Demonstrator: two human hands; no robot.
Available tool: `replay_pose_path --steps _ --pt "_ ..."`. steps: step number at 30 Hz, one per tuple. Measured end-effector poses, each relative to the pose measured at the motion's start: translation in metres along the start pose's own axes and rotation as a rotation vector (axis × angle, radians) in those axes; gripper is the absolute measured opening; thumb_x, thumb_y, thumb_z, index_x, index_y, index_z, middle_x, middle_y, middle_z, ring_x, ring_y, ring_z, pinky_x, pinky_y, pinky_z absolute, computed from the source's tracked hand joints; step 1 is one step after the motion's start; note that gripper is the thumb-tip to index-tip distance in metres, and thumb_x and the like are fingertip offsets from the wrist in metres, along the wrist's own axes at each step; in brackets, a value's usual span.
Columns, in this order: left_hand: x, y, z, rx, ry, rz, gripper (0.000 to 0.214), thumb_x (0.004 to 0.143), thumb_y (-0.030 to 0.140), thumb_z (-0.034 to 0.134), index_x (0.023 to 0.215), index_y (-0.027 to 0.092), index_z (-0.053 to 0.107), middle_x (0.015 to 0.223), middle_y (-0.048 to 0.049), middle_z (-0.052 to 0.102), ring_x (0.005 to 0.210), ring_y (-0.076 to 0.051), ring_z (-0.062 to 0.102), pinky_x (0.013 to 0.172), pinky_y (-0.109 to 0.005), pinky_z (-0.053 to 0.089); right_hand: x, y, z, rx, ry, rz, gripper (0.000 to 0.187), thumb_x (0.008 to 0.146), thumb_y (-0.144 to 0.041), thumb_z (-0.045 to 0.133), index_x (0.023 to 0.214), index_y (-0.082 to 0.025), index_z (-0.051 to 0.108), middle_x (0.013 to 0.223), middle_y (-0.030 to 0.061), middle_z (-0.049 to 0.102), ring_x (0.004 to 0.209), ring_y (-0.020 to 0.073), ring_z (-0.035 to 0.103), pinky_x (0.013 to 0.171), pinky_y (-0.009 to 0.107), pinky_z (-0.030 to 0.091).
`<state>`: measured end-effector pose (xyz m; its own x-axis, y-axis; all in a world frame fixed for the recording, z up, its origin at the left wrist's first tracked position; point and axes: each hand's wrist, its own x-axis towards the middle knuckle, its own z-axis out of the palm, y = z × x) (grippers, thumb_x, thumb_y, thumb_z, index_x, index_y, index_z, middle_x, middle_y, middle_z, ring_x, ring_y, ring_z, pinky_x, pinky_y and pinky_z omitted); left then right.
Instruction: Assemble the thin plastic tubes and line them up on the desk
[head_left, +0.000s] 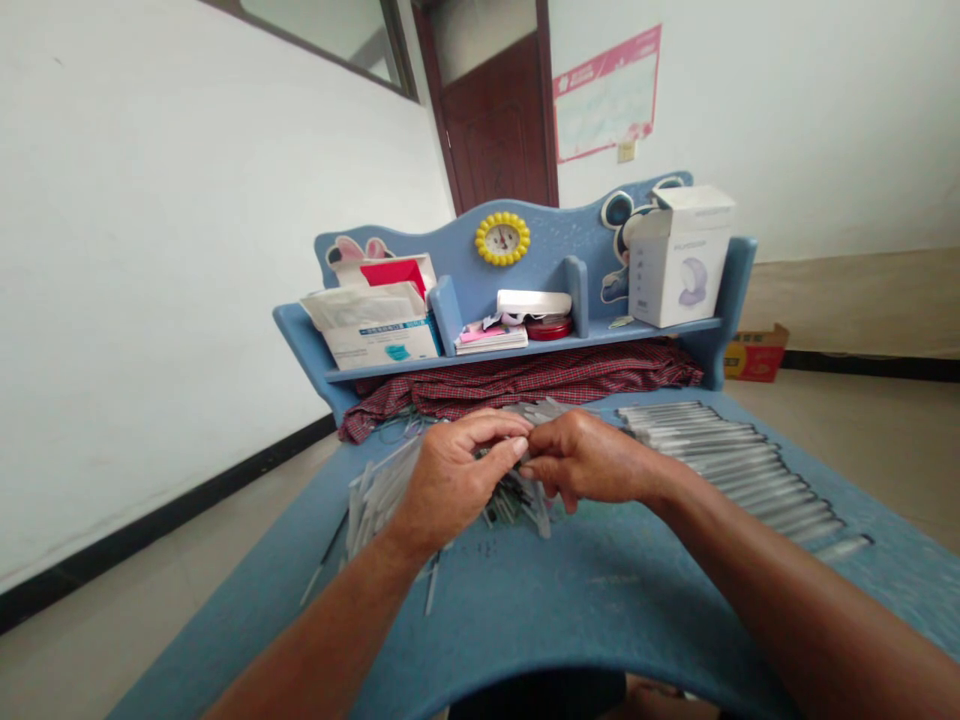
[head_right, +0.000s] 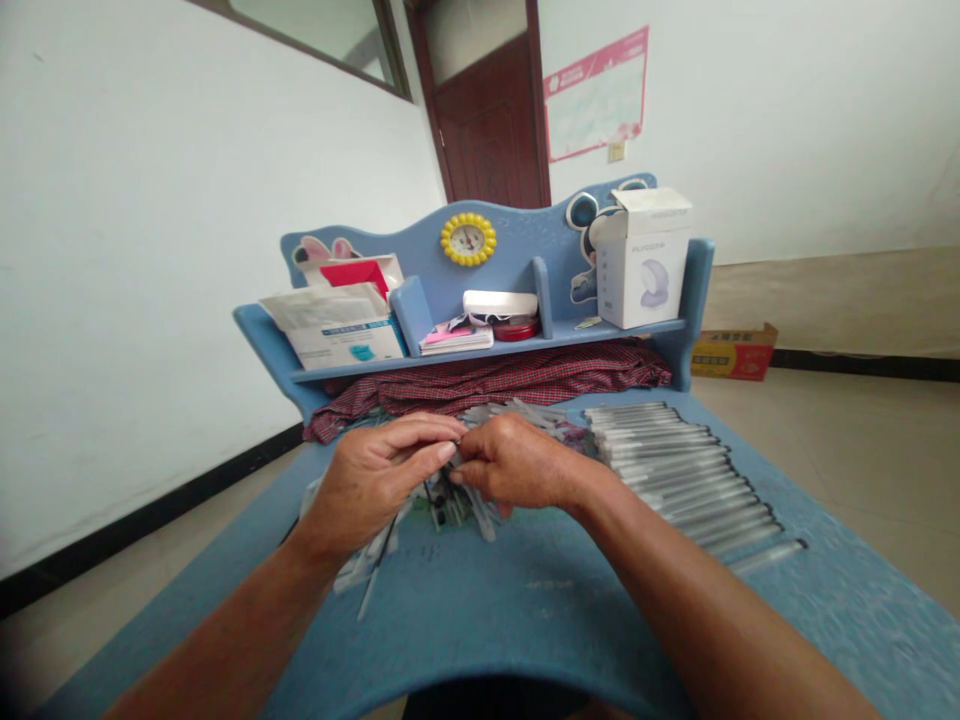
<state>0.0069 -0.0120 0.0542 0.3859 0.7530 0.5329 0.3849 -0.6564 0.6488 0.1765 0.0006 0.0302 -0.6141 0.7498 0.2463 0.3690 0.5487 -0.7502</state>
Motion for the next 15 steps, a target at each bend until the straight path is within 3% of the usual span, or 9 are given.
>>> replay_pose_path --steps 5,9,15 --pt "-0.0018 -0.0028 0.0019 -0.019 0.025 -0.100 0.020 0.072 0.026 0.065 0.087 0.013 0.067 0.085 -0.0054 0.069 0.076 -0.018 0.065 0.071 -0.027 0.052 -0.0006 0.0005 0.0002 -0.010 0.015 -0.015 0.014 0.083 -0.023 0.047 0.075 -0.014 0.054 0.055 -0.0019 0.057 0.043 0.0083 0.056 0.044 0.017 0.039" --pt "-0.0016 -0.0053 0.0031 -0.031 0.046 -0.061 0.012 0.073 0.024 0.064 0.076 0.013 0.066 0.083 -0.0051 0.069 0.080 -0.017 0.064 0.073 -0.026 0.050 -0.0014 -0.0009 0.0002 -0.017 0.001 -0.019 0.014 0.083 -0.023 0.047 0.074 -0.014 0.055 0.055 -0.0018 0.058 0.043 0.0082 0.056 0.044 0.017 0.038" --pt "-0.0012 -0.0047 0.0033 -0.045 0.030 -0.049 0.010 0.075 0.020 0.060 0.077 0.013 0.066 0.083 -0.0048 0.068 0.080 -0.017 0.063 0.075 -0.026 0.050 -0.0009 -0.0013 -0.0001 -0.010 -0.009 -0.008 0.015 0.082 -0.022 0.047 0.079 -0.013 0.058 0.054 -0.0017 0.058 0.043 0.0089 0.056 0.043 0.017 0.039"
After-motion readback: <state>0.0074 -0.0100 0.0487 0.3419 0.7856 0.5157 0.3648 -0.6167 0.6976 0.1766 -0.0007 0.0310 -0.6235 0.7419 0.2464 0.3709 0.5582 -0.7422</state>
